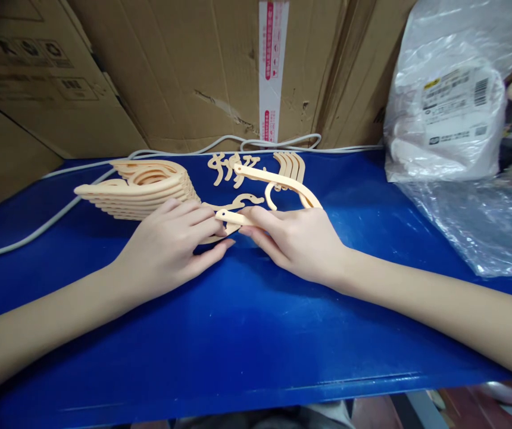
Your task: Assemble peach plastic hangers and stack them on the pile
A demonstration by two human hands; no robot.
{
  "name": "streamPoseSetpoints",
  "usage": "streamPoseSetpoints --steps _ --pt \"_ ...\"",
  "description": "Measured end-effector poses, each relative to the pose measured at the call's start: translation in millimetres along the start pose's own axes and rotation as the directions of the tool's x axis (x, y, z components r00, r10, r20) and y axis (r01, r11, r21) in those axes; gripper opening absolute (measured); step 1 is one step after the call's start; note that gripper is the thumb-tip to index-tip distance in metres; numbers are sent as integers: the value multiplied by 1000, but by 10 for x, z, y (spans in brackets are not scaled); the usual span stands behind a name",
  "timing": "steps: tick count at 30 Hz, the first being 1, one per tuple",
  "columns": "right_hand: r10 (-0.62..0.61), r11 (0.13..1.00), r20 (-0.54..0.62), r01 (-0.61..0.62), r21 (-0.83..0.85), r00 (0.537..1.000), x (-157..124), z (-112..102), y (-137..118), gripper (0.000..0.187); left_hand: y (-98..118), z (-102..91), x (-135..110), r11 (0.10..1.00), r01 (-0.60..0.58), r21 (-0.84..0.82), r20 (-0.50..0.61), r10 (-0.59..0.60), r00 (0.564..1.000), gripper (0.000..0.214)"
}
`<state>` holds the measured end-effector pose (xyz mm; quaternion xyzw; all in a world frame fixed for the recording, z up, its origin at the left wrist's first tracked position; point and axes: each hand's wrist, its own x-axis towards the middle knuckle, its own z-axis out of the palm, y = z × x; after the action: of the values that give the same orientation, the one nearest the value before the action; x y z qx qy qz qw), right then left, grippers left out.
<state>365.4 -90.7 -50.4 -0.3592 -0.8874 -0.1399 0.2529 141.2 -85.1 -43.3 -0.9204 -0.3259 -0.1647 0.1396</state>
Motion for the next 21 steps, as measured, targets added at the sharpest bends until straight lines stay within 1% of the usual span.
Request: streamPoseSetpoints --steps 3,6,9,12,15,18,21 --pt "11 1000 11 -11 14 1000 -13 15 16 22 15 2 -9 998 55 -28 -3 -55 998 27" --pt "19 1000 13 -20 24 1000 -19 21 25 20 35 18 -13 989 137 -55 10 -137 991 30" --pt "-10 994 73 3 107 997 -13 23 35 22 40 47 -6 975 205 -88 25 -204 979 26" --pt "-91 974 158 55 218 983 -6 27 47 28 11 80 7 949 202 -243 83 -187 979 30" --pt "-122 967 192 74 243 974 -7 31 56 30 -33 97 15 899 187 -395 111 -156 982 31" --pt "-123 964 213 66 257 969 -11 29 59 28 -56 93 16 877 165 -450 121 -123 985 32" --pt "-142 958 214 80 277 966 -8 21 57 25 -42 80 17 882 141 -449 132 -90 987 29"
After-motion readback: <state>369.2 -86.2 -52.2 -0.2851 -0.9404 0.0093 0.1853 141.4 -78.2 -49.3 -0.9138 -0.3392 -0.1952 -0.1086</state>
